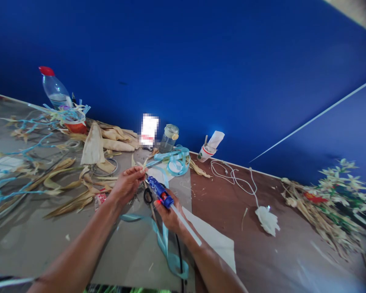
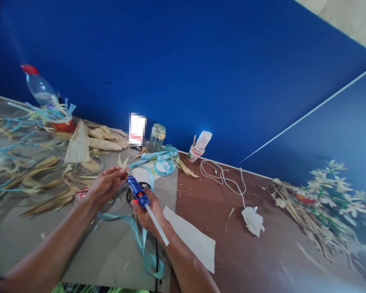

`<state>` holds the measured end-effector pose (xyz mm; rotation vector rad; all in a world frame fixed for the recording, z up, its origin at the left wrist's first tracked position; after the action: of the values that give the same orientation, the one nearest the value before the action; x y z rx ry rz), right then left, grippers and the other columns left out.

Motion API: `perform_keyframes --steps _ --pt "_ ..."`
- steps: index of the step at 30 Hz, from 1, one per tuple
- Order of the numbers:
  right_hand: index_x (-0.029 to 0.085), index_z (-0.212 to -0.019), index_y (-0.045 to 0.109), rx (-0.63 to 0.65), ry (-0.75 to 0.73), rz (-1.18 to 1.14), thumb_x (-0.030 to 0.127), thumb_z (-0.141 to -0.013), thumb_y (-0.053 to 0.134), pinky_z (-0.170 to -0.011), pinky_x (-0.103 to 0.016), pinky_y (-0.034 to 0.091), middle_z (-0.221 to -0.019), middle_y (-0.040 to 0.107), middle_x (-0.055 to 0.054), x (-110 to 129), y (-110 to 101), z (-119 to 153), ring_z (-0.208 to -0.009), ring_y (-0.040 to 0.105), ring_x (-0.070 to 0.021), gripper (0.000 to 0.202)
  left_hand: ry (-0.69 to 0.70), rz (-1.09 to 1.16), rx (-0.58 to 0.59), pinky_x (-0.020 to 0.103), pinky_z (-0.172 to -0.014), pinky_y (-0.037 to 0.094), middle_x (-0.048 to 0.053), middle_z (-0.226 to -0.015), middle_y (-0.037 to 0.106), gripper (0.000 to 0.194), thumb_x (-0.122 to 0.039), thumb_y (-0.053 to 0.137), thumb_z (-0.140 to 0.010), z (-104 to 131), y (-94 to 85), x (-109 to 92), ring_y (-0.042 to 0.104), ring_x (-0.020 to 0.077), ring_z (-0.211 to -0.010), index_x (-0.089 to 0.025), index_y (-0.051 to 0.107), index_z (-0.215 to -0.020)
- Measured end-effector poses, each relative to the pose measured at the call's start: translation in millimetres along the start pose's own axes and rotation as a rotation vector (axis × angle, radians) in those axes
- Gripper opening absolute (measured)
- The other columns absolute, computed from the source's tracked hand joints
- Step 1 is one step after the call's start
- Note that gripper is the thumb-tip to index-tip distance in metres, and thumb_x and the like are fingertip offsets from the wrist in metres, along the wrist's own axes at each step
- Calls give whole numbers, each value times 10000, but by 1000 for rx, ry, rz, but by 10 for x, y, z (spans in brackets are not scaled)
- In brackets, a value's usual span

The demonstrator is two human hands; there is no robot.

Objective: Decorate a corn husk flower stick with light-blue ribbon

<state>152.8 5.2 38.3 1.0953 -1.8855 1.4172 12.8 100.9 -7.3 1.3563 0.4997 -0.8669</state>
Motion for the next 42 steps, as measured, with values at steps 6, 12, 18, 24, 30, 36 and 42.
perform_keyframes --steps 6,12,18,24,30,36,42 --pt "170 -900 550 4 -30 6 353 -808 531 -592 -262 474 -721 607 -33 16 8 -10 -634 582 -171 206 -17 27 11 214 -673 477 21 -716 679 136 -170 784 -590 14 16 -6 601 103 -668 -138 681 -673" --pt "174 -825 516 14 -36 -7 354 -801 534 -561 -253 449 -682 563 -19 18 -7 11 -604 555 -162 182 10 14 35 215 -684 483 19 -717 668 107 -184 762 -634 4 7 -39 594 102 -668 -143 678 -685" --pt "165 -853 521 28 -10 -29 318 -806 538 -579 -260 452 -699 567 -21 32 -21 14 -616 543 -155 161 14 10 28 211 -664 485 15 -711 663 115 -176 768 -623 8 9 -44 590 104 -662 -143 675 -681" --pt "170 -889 533 41 -35 -15 360 -815 529 -604 -260 470 -722 571 -21 49 20 -16 -642 550 -149 203 5 -10 5 213 -657 483 20 -722 671 134 -178 778 -599 22 14 -43 598 109 -668 -144 669 -669" --pt "174 -943 552 35 -58 2 378 -831 522 -619 -286 483 -752 596 -42 24 45 -26 -665 564 -165 234 -27 6 -7 204 -640 477 14 -711 671 127 -175 771 -605 36 23 -32 596 100 -654 -135 670 -671" --pt "166 -903 528 37 -73 64 398 -813 511 -585 -290 471 -709 575 -30 13 59 -20 -623 549 -166 250 -31 17 -34 217 -644 488 22 -729 679 130 -168 772 -598 22 -24 -22 604 108 -659 -137 670 -672" --pt "186 -878 510 34 -108 89 351 -807 518 -577 -274 448 -712 546 -19 128 -4 -15 -632 533 -161 180 -10 6 -10 225 -652 491 24 -707 667 123 -167 772 -601 35 6 -60 591 105 -634 -132 669 -657"
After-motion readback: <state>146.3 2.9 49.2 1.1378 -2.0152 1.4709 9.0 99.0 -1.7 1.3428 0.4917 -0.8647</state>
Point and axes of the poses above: each hand's wrist, its own z-axis away from the middle knuckle, its own y-axis out of the palm, x = y × z, the point moved 10 cm from there along -z, towards the middle knuckle
